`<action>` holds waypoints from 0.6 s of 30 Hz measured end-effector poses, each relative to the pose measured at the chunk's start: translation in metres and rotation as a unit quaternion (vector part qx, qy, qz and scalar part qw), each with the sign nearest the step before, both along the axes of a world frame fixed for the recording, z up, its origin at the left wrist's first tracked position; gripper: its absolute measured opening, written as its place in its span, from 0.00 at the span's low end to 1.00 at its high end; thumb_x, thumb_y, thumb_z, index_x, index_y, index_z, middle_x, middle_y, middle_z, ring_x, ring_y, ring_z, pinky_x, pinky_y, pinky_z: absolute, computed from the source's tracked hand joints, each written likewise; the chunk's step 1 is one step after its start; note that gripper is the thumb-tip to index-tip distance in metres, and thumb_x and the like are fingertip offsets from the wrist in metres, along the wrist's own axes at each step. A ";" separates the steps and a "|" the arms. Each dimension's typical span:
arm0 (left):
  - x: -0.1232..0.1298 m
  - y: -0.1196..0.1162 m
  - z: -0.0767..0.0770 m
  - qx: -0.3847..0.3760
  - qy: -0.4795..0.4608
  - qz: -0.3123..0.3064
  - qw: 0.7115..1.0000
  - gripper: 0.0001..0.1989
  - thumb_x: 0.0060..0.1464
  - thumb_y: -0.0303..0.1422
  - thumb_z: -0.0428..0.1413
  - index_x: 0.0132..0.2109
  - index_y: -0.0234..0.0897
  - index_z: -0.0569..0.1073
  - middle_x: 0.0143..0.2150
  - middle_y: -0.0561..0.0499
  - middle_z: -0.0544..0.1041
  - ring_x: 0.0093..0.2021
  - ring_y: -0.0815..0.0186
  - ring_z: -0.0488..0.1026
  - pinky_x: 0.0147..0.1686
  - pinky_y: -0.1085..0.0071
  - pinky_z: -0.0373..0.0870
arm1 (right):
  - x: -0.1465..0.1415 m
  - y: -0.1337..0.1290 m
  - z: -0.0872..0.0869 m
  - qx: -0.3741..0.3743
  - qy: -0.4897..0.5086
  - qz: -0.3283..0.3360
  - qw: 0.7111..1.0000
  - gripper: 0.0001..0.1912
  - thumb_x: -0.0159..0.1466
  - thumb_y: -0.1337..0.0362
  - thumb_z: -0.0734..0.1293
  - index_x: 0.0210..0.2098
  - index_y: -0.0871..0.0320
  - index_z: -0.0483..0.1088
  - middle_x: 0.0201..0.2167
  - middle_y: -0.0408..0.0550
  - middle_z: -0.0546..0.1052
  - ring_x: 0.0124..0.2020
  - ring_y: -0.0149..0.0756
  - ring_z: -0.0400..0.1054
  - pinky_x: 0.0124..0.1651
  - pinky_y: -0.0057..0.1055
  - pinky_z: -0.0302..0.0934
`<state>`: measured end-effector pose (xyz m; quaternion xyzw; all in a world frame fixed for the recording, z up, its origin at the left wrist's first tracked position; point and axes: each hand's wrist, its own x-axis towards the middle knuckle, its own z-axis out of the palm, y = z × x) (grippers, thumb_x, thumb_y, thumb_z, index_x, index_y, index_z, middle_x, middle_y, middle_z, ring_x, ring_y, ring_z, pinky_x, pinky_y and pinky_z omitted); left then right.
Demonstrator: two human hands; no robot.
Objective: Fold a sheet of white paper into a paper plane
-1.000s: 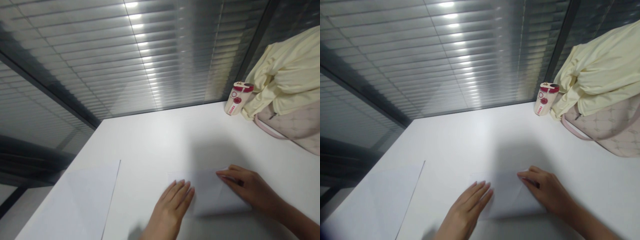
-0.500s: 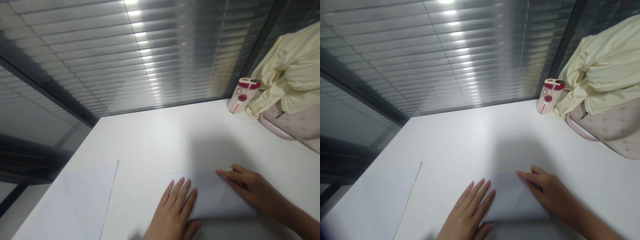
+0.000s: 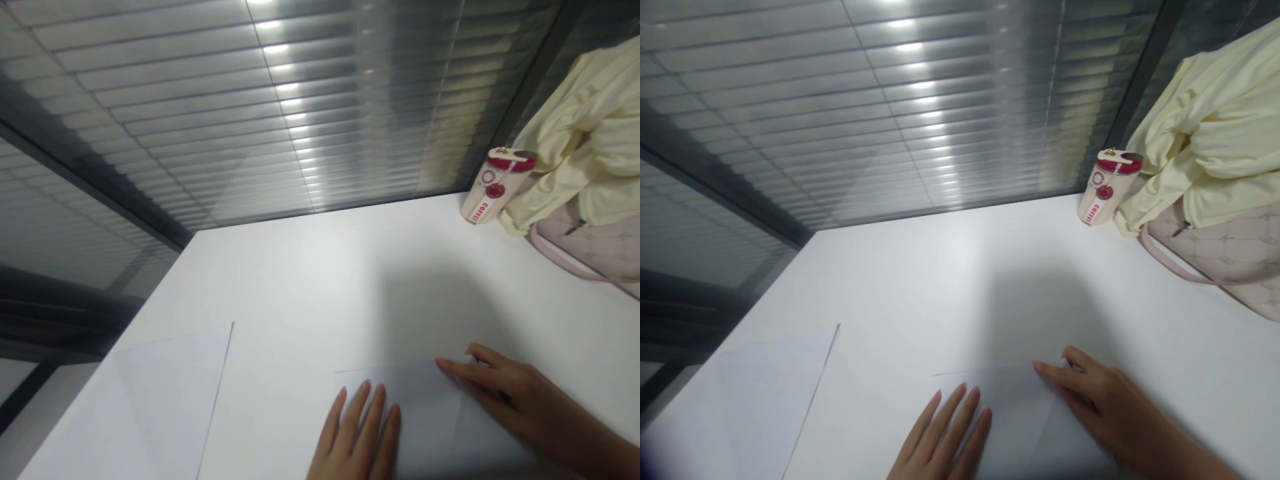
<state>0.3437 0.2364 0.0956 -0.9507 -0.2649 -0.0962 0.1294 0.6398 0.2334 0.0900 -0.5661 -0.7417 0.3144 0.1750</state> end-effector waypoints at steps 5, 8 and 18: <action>0.001 -0.009 -0.004 0.013 -0.014 0.006 1.000 0.21 0.64 0.44 0.44 0.60 0.45 0.66 0.56 0.48 0.72 0.56 0.58 0.67 0.58 0.61 0.60 | 0.006 0.002 0.001 0.021 -0.039 -0.036 0.998 0.19 0.64 0.59 0.62 0.54 0.48 0.68 0.45 0.50 0.74 0.45 0.42 0.71 0.48 0.36 0.67; 0.002 -0.010 -0.006 0.020 -0.012 0.010 1.000 0.22 0.63 0.45 0.45 0.59 0.44 0.66 0.57 0.48 0.72 0.56 0.57 0.67 0.57 0.60 0.60 | 0.000 0.014 0.009 0.097 -0.070 -0.027 0.992 0.17 0.60 0.61 0.66 0.50 0.50 0.70 0.50 0.51 0.71 0.53 0.48 0.65 0.54 0.44 0.62; 0.006 -0.014 -0.006 0.032 -0.016 0.018 0.999 0.17 0.65 0.31 0.44 0.58 0.40 0.67 0.55 0.49 0.74 0.56 0.60 0.68 0.59 0.62 0.58 | -0.099 0.049 0.039 0.026 -0.015 0.148 0.989 0.09 0.59 0.75 0.63 0.38 0.60 0.68 0.38 0.50 0.72 0.40 0.40 0.65 0.46 0.36 0.61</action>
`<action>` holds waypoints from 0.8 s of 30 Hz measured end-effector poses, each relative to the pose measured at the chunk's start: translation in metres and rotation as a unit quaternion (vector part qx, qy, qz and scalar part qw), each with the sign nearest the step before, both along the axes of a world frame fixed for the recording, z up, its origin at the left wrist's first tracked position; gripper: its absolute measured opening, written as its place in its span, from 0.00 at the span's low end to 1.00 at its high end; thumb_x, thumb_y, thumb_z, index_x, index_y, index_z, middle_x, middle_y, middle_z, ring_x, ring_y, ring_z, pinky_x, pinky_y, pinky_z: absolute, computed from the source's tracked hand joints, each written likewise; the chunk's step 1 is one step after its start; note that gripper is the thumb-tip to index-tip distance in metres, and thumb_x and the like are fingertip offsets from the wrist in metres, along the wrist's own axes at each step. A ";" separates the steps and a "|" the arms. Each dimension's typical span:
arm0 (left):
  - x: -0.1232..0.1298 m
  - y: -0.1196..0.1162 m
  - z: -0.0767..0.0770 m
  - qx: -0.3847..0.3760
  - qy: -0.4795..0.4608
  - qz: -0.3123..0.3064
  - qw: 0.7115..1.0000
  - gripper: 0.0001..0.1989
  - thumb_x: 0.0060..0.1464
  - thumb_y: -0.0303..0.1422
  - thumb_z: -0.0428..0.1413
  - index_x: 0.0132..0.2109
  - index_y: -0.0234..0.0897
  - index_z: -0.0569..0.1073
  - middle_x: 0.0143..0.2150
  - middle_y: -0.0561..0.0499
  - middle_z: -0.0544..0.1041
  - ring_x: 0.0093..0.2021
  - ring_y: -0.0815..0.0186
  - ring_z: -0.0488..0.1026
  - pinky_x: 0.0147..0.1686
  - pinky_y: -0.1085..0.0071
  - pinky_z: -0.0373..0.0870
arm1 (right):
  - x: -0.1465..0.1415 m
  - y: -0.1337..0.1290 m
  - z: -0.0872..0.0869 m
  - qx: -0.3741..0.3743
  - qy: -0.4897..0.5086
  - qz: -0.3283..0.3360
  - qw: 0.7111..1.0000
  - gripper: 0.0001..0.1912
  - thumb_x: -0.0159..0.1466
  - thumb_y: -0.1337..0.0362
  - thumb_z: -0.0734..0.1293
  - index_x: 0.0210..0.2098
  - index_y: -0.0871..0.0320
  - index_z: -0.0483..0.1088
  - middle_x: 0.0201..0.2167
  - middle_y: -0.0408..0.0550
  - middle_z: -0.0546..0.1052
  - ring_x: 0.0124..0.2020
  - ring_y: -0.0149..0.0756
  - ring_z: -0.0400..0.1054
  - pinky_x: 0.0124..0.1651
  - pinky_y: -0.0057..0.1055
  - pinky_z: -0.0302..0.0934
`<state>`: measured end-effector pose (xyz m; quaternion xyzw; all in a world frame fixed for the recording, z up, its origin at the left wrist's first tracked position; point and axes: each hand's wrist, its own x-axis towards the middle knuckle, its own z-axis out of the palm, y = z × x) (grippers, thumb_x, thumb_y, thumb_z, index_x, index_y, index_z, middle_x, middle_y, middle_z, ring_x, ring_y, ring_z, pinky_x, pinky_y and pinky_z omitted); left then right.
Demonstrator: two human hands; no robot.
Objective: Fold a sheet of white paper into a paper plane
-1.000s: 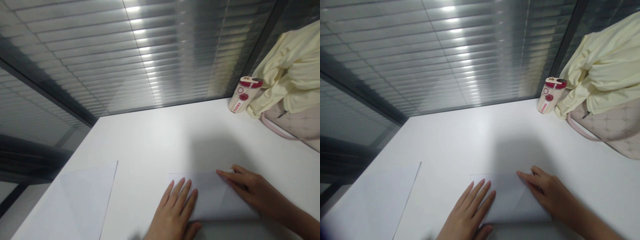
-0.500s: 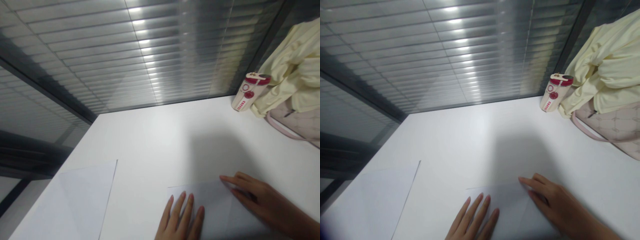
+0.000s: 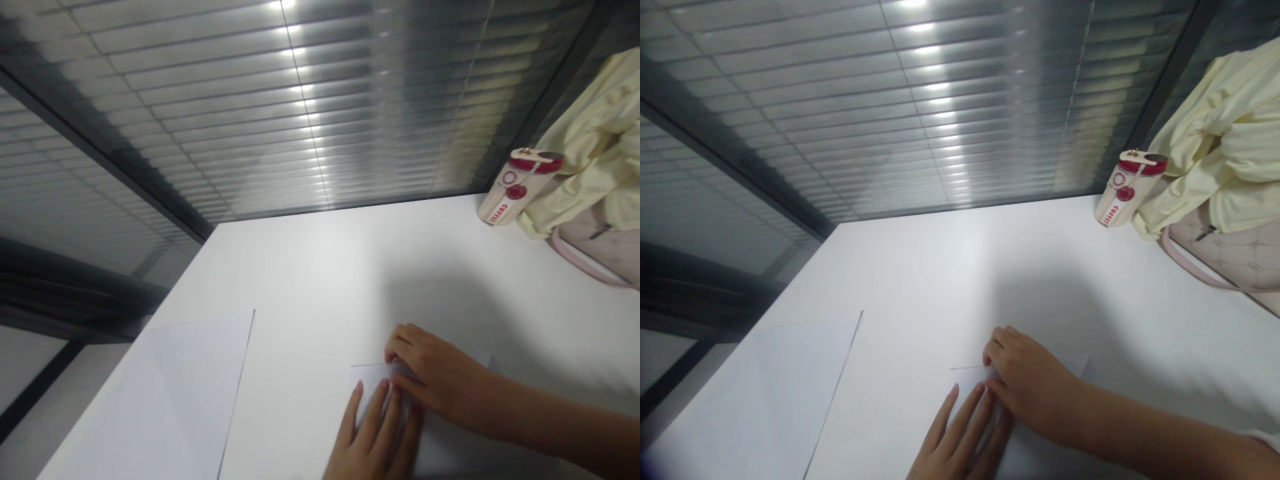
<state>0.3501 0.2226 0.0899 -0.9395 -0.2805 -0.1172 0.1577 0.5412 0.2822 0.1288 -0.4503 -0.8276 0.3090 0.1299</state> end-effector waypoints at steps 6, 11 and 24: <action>0.005 -0.008 -0.027 0.000 -0.050 0.009 0.999 0.17 0.63 0.30 0.48 0.57 0.40 0.68 0.45 0.51 0.76 0.55 0.59 0.69 0.62 0.55 0.54 | -0.005 0.002 -0.001 -0.048 -0.007 -0.035 0.998 0.05 0.59 0.73 0.63 0.34 0.59 0.67 0.34 0.47 0.73 0.36 0.38 0.66 0.39 0.32 0.59; 0.004 -0.008 -0.025 -0.065 -0.111 0.003 0.992 0.18 0.61 0.28 0.50 0.58 0.38 0.66 0.43 0.49 0.76 0.53 0.59 0.70 0.60 0.59 0.60 | -0.005 0.010 -0.005 -0.103 0.033 -0.043 0.993 0.04 0.60 0.69 0.64 0.33 0.57 0.71 0.29 0.44 0.77 0.31 0.35 0.69 0.34 0.28 0.59; -0.003 0.044 0.039 -0.610 -0.590 0.281 0.447 0.13 0.43 0.39 0.66 0.25 0.33 0.75 0.21 0.52 0.75 0.23 0.70 0.69 0.26 0.75 0.66 | 0.001 0.005 0.009 -0.098 0.162 -0.105 0.976 0.07 0.61 0.67 0.66 0.37 0.55 0.77 0.29 0.43 0.78 0.30 0.33 0.69 0.34 0.26 0.60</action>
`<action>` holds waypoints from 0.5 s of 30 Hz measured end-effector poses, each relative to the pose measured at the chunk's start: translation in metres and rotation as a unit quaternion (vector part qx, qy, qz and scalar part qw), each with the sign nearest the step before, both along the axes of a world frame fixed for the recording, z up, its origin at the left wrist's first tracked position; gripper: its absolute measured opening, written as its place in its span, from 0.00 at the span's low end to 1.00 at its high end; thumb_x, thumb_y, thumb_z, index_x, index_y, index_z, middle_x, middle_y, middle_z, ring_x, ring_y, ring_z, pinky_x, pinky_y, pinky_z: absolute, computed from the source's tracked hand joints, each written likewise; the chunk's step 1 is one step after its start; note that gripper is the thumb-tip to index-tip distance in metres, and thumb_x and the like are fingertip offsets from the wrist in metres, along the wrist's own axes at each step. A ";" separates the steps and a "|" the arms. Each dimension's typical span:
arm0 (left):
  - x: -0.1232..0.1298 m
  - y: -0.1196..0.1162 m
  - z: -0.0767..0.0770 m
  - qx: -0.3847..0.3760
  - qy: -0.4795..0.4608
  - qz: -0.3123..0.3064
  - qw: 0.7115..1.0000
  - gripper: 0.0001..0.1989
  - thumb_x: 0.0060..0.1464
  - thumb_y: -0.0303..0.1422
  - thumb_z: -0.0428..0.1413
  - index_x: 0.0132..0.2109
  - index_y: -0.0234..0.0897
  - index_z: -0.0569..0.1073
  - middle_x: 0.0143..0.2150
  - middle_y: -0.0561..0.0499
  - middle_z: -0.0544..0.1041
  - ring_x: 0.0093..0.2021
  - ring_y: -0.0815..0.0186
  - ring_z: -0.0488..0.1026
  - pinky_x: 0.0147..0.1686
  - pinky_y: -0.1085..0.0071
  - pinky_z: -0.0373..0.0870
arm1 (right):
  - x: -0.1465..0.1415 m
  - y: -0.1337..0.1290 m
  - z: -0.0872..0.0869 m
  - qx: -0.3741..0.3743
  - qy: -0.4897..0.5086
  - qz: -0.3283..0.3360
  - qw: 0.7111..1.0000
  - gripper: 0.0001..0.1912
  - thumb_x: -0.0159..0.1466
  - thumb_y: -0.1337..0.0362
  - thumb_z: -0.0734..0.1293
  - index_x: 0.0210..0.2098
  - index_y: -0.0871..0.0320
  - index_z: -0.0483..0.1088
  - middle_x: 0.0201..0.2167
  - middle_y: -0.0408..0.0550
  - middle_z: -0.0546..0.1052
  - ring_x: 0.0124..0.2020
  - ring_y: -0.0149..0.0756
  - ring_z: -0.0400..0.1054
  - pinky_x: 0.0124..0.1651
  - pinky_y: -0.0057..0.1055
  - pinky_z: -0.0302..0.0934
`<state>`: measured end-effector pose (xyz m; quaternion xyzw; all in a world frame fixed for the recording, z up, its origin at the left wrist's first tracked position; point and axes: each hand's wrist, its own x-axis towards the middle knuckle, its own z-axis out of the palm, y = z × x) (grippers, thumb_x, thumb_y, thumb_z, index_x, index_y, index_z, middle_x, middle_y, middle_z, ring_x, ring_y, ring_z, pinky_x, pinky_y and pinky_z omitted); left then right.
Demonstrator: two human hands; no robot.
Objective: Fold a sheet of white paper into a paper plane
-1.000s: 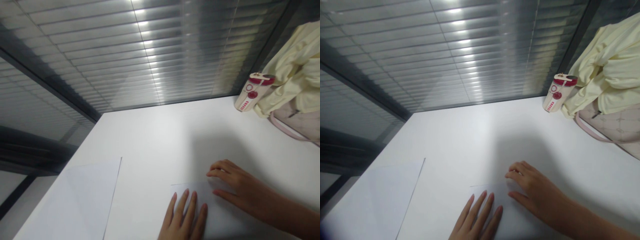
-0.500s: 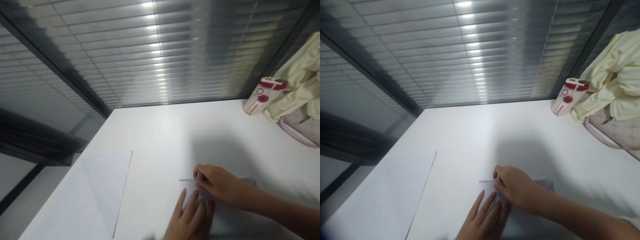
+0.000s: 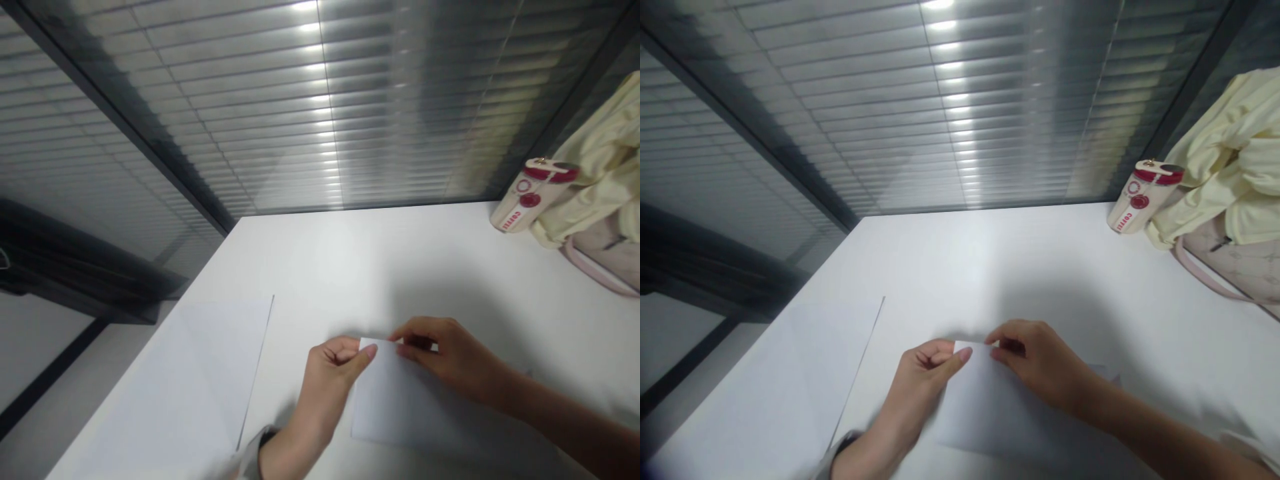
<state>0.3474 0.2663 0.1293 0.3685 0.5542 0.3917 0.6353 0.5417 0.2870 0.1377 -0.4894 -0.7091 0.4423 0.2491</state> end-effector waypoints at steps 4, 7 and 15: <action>-0.001 -0.001 0.006 0.000 -0.008 0.009 1.000 0.13 0.43 0.39 0.66 0.24 0.33 0.77 0.22 0.51 0.75 0.23 0.70 0.67 0.24 0.75 0.62 | 0.002 -0.002 -0.003 0.039 0.034 0.016 0.998 0.11 0.63 0.68 0.65 0.41 0.51 0.77 0.30 0.43 0.77 0.31 0.32 0.68 0.34 0.25 0.59; -0.003 -0.001 0.007 0.010 0.003 0.015 1.000 0.14 0.42 0.39 0.67 0.22 0.33 0.76 0.18 0.54 0.71 0.20 0.73 0.62 0.22 0.77 0.58 | 0.002 -0.003 -0.002 0.058 0.049 0.025 0.997 0.11 0.64 0.68 0.65 0.42 0.51 0.78 0.29 0.43 0.75 0.31 0.31 0.68 0.34 0.25 0.59; -0.005 0.001 0.003 -0.005 0.019 -0.008 1.000 0.18 0.43 0.42 0.66 0.20 0.33 0.73 0.18 0.55 0.65 0.21 0.74 0.58 0.21 0.76 0.54 | 0.003 -0.001 -0.004 0.085 0.054 0.029 0.994 0.11 0.64 0.68 0.65 0.44 0.52 0.77 0.29 0.43 0.74 0.30 0.31 0.68 0.34 0.25 0.60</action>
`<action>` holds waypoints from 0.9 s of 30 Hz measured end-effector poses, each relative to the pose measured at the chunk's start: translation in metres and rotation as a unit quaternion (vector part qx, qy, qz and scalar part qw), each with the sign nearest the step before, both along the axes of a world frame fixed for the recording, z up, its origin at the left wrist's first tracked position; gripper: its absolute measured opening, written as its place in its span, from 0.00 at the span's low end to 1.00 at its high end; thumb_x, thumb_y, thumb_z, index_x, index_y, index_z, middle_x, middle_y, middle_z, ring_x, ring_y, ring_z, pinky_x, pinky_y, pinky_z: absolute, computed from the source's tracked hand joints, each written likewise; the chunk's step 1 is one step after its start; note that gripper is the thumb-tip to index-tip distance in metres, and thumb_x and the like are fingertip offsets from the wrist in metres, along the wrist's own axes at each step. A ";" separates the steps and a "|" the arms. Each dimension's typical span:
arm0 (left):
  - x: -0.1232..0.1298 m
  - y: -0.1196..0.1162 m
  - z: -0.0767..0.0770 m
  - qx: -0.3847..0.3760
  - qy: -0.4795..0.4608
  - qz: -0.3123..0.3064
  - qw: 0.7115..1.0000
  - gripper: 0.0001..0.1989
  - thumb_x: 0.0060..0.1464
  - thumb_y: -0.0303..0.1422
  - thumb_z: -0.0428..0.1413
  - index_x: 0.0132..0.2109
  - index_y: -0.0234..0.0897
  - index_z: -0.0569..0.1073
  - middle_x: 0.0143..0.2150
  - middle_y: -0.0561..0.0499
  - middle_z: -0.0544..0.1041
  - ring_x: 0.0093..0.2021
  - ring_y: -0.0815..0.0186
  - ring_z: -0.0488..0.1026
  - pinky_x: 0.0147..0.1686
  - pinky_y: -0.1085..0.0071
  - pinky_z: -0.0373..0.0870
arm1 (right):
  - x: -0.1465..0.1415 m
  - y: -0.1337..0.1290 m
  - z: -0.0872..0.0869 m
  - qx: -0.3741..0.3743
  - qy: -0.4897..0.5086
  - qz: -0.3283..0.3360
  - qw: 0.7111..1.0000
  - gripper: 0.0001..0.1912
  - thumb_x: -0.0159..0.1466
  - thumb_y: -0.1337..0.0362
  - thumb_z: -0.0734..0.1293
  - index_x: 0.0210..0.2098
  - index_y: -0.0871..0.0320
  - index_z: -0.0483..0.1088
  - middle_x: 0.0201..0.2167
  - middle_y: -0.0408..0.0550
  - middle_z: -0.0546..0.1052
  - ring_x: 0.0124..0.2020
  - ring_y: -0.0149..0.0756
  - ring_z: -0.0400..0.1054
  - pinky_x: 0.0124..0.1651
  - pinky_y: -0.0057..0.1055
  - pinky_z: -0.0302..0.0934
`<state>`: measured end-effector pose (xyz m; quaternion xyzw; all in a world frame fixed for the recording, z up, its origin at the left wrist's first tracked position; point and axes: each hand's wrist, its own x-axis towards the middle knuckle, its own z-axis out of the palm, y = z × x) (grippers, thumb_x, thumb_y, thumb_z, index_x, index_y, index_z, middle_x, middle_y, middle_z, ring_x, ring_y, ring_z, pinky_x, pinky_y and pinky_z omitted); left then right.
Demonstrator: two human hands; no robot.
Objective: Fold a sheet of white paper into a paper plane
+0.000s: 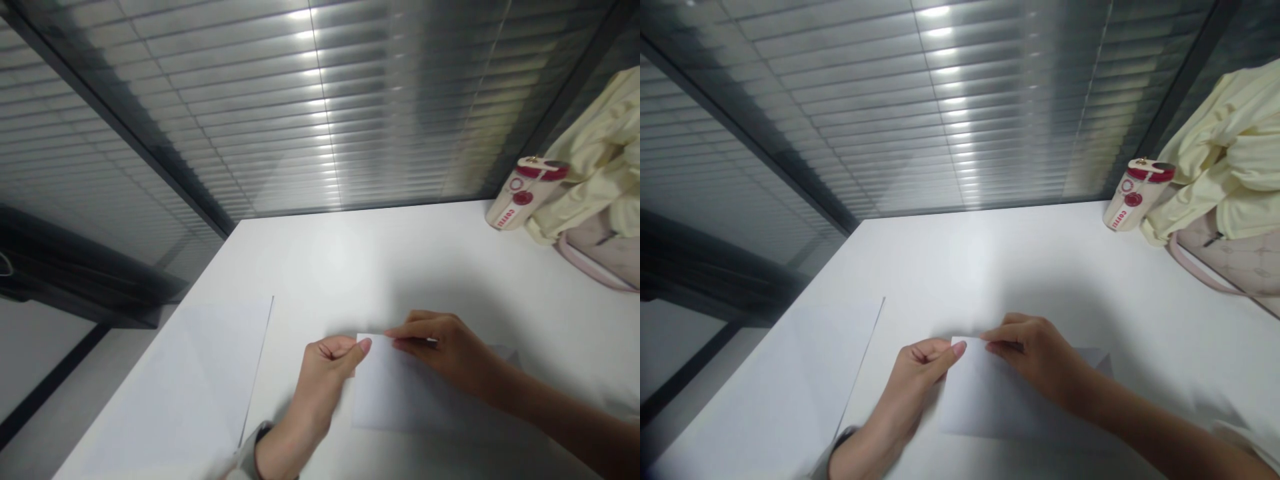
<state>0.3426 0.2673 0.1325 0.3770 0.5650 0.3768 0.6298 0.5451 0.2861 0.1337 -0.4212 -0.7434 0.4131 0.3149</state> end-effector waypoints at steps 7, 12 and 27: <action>0.003 -0.002 0.009 0.012 -0.008 0.015 1.000 0.19 0.41 0.42 0.66 0.17 0.34 0.69 0.17 0.58 0.61 0.19 0.74 0.53 0.19 0.76 0.50 | 0.000 0.002 0.001 0.022 -0.001 0.004 1.000 0.11 0.64 0.68 0.66 0.43 0.52 0.77 0.28 0.43 0.74 0.29 0.30 0.67 0.33 0.25 0.59; 0.002 -0.001 0.008 0.017 -0.002 0.016 1.000 0.18 0.40 0.43 0.67 0.19 0.34 0.72 0.18 0.56 0.64 0.20 0.74 0.55 0.20 0.76 0.51 | 0.001 0.003 0.001 0.033 -0.005 0.010 0.999 0.11 0.64 0.67 0.65 0.43 0.52 0.78 0.27 0.43 0.73 0.28 0.30 0.66 0.31 0.25 0.58; -0.005 0.005 -0.002 0.032 0.024 0.063 0.997 0.16 0.39 0.43 0.67 0.21 0.33 0.76 0.19 0.54 0.68 0.22 0.71 0.61 0.23 0.74 0.58 | 0.017 0.005 -0.005 -0.006 -0.016 -0.007 1.000 0.10 0.63 0.64 0.66 0.41 0.52 0.78 0.30 0.45 0.75 0.31 0.33 0.69 0.33 0.27 0.63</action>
